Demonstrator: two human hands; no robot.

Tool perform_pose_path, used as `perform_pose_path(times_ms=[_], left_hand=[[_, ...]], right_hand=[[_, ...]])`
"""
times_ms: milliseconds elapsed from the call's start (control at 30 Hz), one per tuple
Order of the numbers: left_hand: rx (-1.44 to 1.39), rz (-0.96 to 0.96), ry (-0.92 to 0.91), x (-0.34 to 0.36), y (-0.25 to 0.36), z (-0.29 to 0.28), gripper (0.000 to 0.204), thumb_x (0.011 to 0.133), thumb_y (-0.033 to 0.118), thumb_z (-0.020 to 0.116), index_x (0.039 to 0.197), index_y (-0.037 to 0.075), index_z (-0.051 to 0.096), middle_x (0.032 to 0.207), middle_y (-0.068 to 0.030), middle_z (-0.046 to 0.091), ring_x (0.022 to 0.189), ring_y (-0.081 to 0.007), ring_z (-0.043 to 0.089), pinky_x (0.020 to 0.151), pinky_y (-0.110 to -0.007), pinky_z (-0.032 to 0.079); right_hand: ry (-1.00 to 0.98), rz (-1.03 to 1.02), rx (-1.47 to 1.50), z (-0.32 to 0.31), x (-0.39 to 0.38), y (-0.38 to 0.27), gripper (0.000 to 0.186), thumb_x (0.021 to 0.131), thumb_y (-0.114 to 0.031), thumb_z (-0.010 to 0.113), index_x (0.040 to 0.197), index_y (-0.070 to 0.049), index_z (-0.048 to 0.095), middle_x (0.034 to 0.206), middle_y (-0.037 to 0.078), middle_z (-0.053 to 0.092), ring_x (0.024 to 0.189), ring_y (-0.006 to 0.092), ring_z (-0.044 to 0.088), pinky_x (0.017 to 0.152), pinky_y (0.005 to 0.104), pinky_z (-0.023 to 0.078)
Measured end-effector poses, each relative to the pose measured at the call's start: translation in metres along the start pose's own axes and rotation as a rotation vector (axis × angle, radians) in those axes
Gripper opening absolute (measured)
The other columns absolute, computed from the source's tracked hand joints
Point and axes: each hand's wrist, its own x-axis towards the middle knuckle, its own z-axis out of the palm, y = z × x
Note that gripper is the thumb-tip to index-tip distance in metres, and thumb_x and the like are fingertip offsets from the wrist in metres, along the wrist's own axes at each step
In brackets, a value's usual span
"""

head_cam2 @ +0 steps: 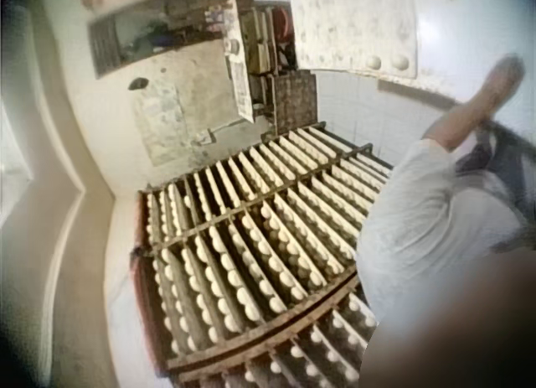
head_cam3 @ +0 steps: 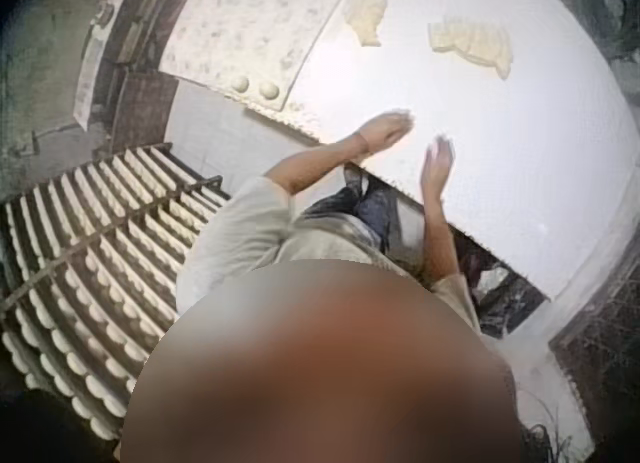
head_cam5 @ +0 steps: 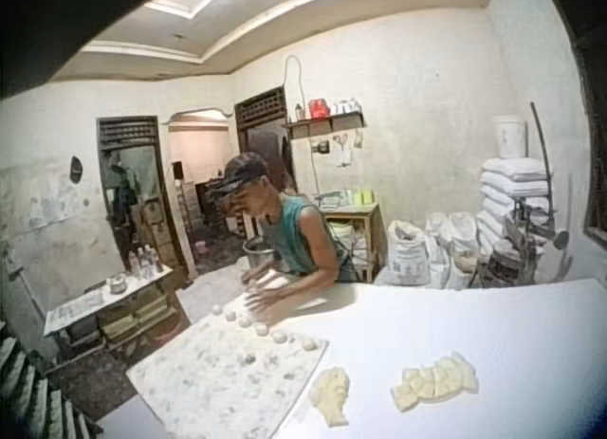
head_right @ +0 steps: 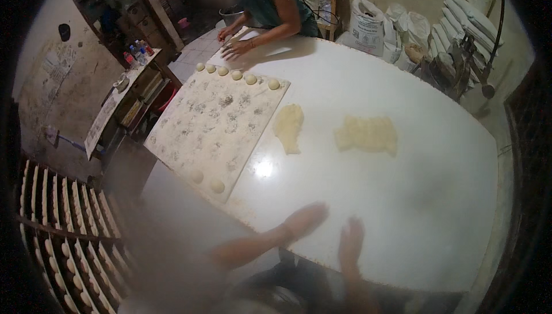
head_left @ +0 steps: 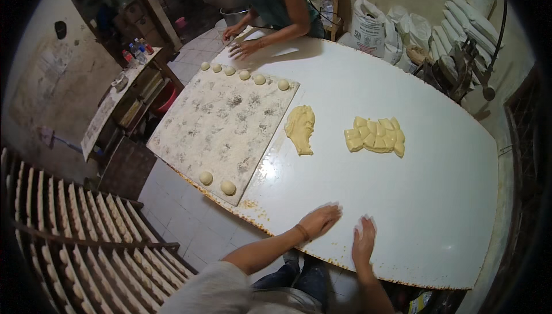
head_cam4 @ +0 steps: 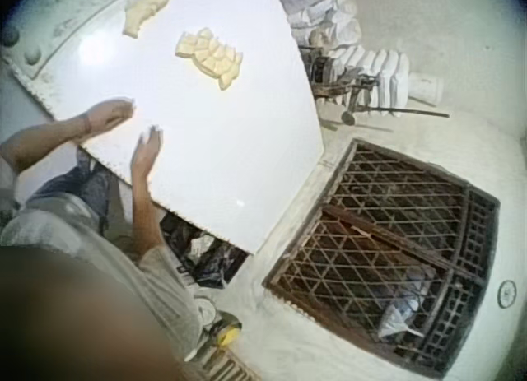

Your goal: The person shapes dough into rounds and decorative patterns on a table by hand, then carries a board loaded with dough balls and places it onto a multi-tiered cooling or proofing rack.

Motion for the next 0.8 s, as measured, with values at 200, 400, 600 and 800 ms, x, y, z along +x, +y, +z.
perform_pose_path(times_ms=[200,400,600,800], left_hand=[[0.043,-0.064,-0.195,-0.009,-0.018,-0.069,0.028,0.102,0.020,0.065,0.124,0.004,0.073,0.138,-0.0147,0.067,0.137,-0.0308,0.057,0.117,-0.042,0.048],[-0.006,0.158,-0.125,-0.068,-0.027,-0.033,0.030,0.102,0.019,0.067,0.127,0.003,0.071,0.135,-0.0152,0.069,0.137,-0.0321,0.058,0.118,-0.042,0.047],[0.077,-0.194,0.128,0.043,0.007,-0.049,0.026,0.099,0.016,0.070,0.122,0.004,0.072,0.130,-0.0147,0.070,0.127,-0.0305,0.064,0.111,-0.042,0.052],[0.022,0.039,-0.141,-0.053,-0.031,-0.058,0.019,0.097,0.014,0.074,0.114,0.005,0.075,0.121,-0.0128,0.070,0.122,-0.0323,0.065,0.107,-0.042,0.054]], right_hand=[[0.084,0.040,-0.034,-0.036,-0.008,0.027,0.032,0.100,-0.010,0.069,0.131,-0.001,0.066,0.135,0.020,0.062,0.136,0.0397,0.052,0.116,0.0507,0.042],[-0.123,-0.041,0.025,-0.027,-0.052,0.014,0.027,0.103,-0.012,0.067,0.128,-0.003,0.068,0.140,0.020,0.060,0.138,0.0384,0.052,0.119,0.0492,0.039],[0.124,0.033,0.017,-0.024,0.034,0.013,0.032,0.101,-0.014,0.070,0.130,-0.001,0.066,0.137,0.022,0.061,0.134,0.0415,0.054,0.118,0.0488,0.040],[-0.113,-0.038,-0.003,-0.055,-0.036,0.045,0.035,0.097,-0.010,0.073,0.129,-0.001,0.064,0.132,0.022,0.062,0.131,0.0436,0.054,0.114,0.0511,0.045]])
